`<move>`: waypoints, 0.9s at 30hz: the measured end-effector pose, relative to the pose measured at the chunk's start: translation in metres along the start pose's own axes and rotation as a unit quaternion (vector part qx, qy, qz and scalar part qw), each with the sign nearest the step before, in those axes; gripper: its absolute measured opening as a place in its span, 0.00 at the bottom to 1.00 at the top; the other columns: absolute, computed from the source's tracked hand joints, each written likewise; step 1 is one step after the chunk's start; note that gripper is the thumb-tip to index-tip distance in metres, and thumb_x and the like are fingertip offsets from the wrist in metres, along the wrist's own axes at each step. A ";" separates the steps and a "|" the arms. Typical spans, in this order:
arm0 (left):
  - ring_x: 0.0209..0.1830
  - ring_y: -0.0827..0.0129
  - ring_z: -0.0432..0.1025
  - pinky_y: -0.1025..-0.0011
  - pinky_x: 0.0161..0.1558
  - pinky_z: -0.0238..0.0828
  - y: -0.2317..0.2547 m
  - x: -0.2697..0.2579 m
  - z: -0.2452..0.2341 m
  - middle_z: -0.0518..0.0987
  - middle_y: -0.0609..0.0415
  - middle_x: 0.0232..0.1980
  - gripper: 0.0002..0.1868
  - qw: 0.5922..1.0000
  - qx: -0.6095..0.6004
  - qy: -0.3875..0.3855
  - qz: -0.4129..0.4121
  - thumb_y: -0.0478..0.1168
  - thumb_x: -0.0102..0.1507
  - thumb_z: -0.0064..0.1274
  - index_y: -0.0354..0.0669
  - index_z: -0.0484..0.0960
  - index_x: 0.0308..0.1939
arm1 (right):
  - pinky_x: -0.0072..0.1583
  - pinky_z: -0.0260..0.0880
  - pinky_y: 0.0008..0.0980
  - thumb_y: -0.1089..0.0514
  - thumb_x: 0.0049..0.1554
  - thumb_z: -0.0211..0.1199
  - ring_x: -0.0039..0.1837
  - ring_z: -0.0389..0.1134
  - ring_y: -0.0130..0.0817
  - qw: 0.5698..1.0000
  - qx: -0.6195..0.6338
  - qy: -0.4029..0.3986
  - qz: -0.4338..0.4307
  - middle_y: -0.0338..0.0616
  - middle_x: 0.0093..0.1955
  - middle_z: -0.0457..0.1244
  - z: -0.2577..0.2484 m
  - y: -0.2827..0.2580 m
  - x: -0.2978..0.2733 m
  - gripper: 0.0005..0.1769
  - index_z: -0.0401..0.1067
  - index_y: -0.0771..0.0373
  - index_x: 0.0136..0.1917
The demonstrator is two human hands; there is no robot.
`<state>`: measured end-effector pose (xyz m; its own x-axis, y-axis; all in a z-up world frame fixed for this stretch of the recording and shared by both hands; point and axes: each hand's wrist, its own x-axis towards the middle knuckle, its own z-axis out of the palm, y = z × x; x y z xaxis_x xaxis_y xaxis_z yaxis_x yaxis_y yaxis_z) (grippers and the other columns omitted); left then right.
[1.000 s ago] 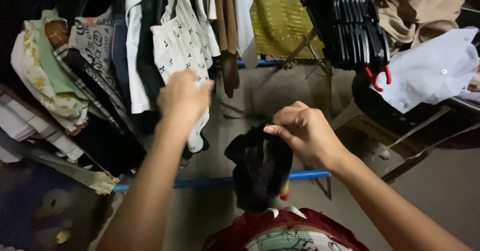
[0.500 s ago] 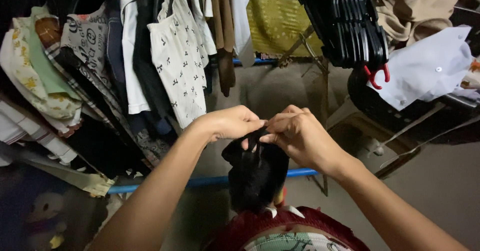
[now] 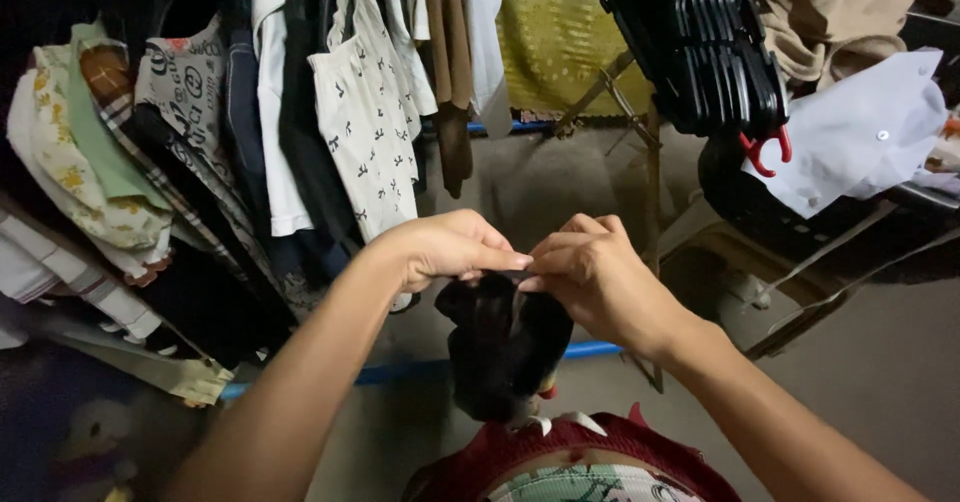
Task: The person takes clothes from a laundry basket, places each item on a hanger, and hangs them on a metal clothing rack. Items handled include a black top, a patterned white top, a gradient-colored top, and a white top with red details.
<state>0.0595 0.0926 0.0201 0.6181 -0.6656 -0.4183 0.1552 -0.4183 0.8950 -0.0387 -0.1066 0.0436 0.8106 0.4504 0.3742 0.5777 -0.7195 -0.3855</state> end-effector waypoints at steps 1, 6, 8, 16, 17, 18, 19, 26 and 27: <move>0.14 0.82 0.59 0.83 0.25 0.57 0.004 -0.004 -0.001 0.74 0.60 0.19 0.13 1.000 0.001 -0.001 0.000 0.43 0.61 0.60 0.35 0.87 0.35 | 0.56 0.54 0.38 0.52 0.56 0.65 0.50 0.67 0.32 1.000 0.000 0.001 0.001 0.28 0.43 0.71 0.000 0.000 0.001 0.05 0.79 0.51 0.41; 0.24 0.79 0.72 0.79 0.33 0.70 0.007 -0.001 -0.004 0.77 0.58 0.27 0.12 0.997 -0.065 0.033 0.015 0.45 0.63 0.56 0.38 0.84 0.39 | 0.53 0.61 0.38 0.50 0.54 0.68 0.52 0.69 0.39 0.999 0.039 0.029 0.012 0.32 0.48 0.69 0.004 0.003 0.005 0.08 0.77 0.54 0.36; 0.31 0.75 0.70 0.77 0.39 0.65 0.001 0.005 -0.007 0.78 0.57 0.32 0.11 0.997 -0.047 0.047 0.032 0.46 0.63 0.54 0.42 0.83 0.37 | 0.52 0.62 0.39 0.53 0.54 0.68 0.50 0.68 0.42 0.996 0.075 0.036 0.033 0.39 0.46 0.66 -0.002 0.000 0.006 0.09 0.76 0.57 0.36; 0.26 0.76 0.72 0.81 0.31 0.63 0.006 0.013 0.003 0.81 0.56 0.27 0.09 0.995 -0.050 0.041 0.080 0.37 0.65 0.49 0.41 0.85 0.35 | 0.28 0.47 0.24 0.57 0.59 0.60 0.25 0.50 0.21 0.872 0.461 -0.032 0.160 0.35 0.24 0.59 -0.052 -0.035 0.026 0.11 0.77 0.65 0.39; 0.34 0.70 0.74 0.78 0.40 0.65 0.005 0.017 0.005 0.81 0.48 0.36 0.12 0.988 -0.139 -0.030 0.056 0.37 0.65 0.42 0.37 0.82 0.42 | 0.33 0.61 0.26 0.58 0.60 0.58 0.29 0.60 0.25 0.893 0.423 -0.024 0.151 0.39 0.30 0.65 -0.059 -0.035 0.031 0.10 0.78 0.63 0.42; 0.42 0.65 0.75 0.75 0.48 0.68 0.005 0.021 0.007 0.82 0.40 0.45 0.17 0.968 -0.226 -0.100 0.031 0.36 0.66 0.35 0.33 0.79 0.48 | 0.38 0.75 0.27 0.59 0.61 0.56 0.32 0.70 0.28 0.912 0.384 -0.015 0.141 0.43 0.35 0.71 -0.065 -0.035 0.036 0.10 0.78 0.61 0.44; 0.42 0.65 0.75 0.75 0.48 0.68 0.005 0.018 0.011 0.82 0.40 0.45 0.17 0.968 -0.227 -0.099 0.032 0.36 0.66 0.35 0.33 0.79 0.48 | 0.38 0.75 0.27 0.59 0.61 0.56 0.32 0.70 0.28 0.913 0.384 -0.017 0.139 0.43 0.35 0.71 -0.069 -0.030 0.041 0.10 0.78 0.61 0.44; 0.38 0.62 0.78 0.76 0.46 0.70 0.021 -0.008 0.021 0.83 0.41 0.37 0.11 0.976 -0.142 -0.003 0.165 0.27 0.62 0.38 0.30 0.77 0.42 | 0.54 0.74 0.23 0.59 0.67 0.50 0.47 0.68 0.26 0.844 0.510 0.133 0.105 0.43 0.50 0.66 -0.103 0.003 0.075 0.09 0.70 0.62 0.52; 0.40 0.59 0.80 0.74 0.51 0.71 0.021 -0.009 0.021 0.83 0.41 0.36 0.10 0.971 -0.157 0.008 0.182 0.25 0.61 0.39 0.32 0.76 0.41 | 0.58 0.75 0.24 0.58 0.69 0.47 0.51 0.68 0.27 0.833 0.521 0.158 0.100 0.43 0.52 0.65 -0.107 0.011 0.080 0.11 0.69 0.62 0.54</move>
<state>0.0411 0.0771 0.0392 0.6867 -0.7240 -0.0650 0.1494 0.0530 0.9874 0.0225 -0.1352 0.1599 0.9300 0.0973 0.3543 0.3367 0.1606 -0.9278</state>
